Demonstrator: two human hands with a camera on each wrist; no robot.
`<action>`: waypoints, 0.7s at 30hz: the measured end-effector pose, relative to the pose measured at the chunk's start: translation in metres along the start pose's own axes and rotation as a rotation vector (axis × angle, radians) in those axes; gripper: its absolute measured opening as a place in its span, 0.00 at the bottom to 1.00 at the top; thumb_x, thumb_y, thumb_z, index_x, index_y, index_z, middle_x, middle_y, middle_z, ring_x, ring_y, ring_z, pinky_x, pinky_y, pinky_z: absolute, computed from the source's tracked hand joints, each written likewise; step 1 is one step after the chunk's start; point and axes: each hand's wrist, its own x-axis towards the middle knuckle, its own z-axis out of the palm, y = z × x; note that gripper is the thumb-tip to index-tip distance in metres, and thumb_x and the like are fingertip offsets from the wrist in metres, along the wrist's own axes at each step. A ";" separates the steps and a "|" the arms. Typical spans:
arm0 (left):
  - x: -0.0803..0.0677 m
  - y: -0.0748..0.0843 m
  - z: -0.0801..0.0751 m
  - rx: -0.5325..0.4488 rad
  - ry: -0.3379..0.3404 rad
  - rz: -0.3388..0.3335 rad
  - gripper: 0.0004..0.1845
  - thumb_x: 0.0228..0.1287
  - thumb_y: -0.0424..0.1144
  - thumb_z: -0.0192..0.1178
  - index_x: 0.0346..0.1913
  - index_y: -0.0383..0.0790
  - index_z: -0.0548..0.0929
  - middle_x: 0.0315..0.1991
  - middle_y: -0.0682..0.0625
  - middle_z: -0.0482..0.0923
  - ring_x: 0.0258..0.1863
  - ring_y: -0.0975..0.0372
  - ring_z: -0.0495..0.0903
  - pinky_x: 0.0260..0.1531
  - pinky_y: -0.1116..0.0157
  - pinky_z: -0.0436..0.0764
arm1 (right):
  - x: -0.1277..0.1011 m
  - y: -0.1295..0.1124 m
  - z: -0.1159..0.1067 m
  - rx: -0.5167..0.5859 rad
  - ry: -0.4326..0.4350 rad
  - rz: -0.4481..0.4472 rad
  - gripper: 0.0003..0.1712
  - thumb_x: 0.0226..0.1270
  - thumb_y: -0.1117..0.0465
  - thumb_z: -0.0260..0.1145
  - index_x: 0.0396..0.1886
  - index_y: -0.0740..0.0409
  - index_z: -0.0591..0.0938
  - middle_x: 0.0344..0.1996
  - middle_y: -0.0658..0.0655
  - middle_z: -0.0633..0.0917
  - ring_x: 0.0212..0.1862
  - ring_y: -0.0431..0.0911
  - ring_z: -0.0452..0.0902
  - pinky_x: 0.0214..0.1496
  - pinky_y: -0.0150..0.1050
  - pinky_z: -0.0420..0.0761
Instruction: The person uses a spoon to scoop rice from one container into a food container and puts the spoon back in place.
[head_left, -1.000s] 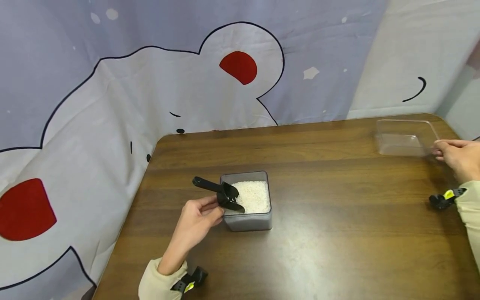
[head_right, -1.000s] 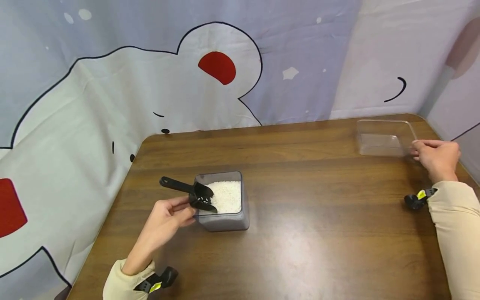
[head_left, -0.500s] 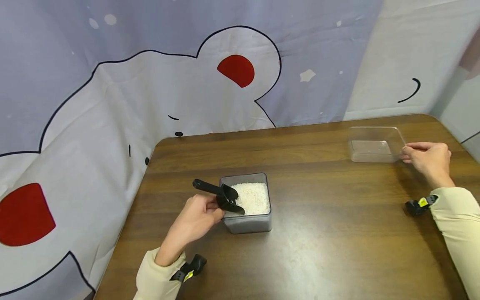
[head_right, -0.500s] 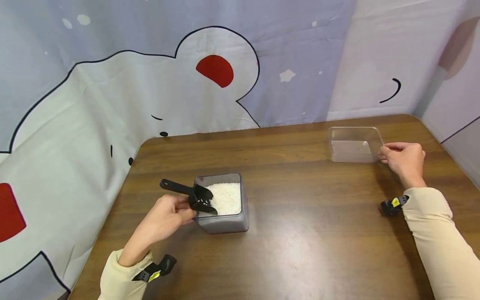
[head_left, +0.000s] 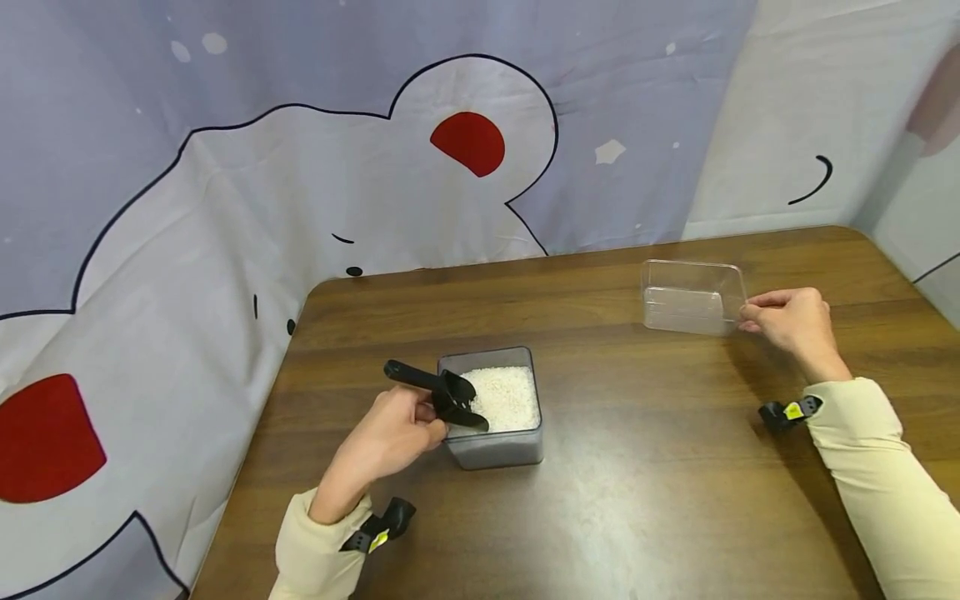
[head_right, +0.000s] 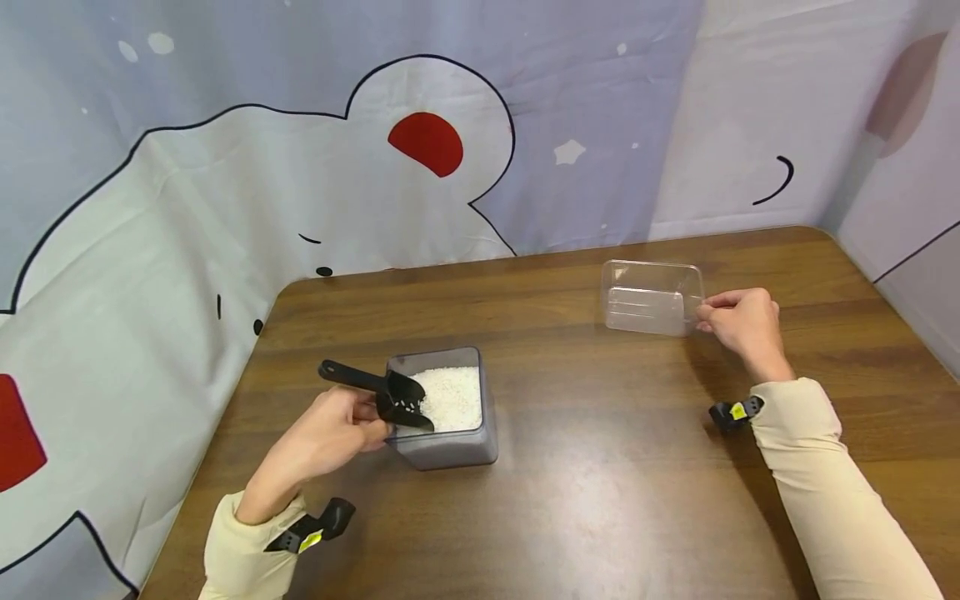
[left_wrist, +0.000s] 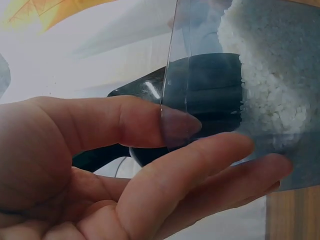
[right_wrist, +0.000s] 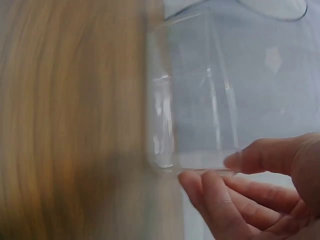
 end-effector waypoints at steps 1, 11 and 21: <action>0.000 -0.001 0.000 -0.004 -0.005 -0.005 0.13 0.49 0.27 0.56 0.39 0.38 0.81 0.25 0.52 0.81 0.23 0.66 0.75 0.24 0.68 0.73 | -0.001 -0.004 0.002 -0.019 -0.008 -0.008 0.22 0.57 0.55 0.63 0.42 0.70 0.82 0.17 0.50 0.85 0.22 0.37 0.81 0.25 0.23 0.69; 0.000 -0.009 -0.002 -0.062 -0.061 -0.009 0.09 0.51 0.29 0.57 0.37 0.37 0.82 0.23 0.52 0.82 0.24 0.66 0.78 0.27 0.68 0.78 | -0.012 -0.035 0.018 -0.027 -0.176 -0.075 0.18 0.55 0.59 0.64 0.39 0.71 0.82 0.20 0.57 0.85 0.26 0.45 0.83 0.28 0.29 0.72; 0.001 -0.015 -0.003 -0.198 -0.114 0.006 0.12 0.53 0.29 0.56 0.41 0.31 0.81 0.30 0.46 0.83 0.31 0.59 0.82 0.31 0.67 0.82 | -0.016 -0.057 0.024 -0.009 -0.376 -0.076 0.18 0.56 0.61 0.63 0.40 0.72 0.80 0.23 0.57 0.86 0.29 0.48 0.84 0.28 0.31 0.78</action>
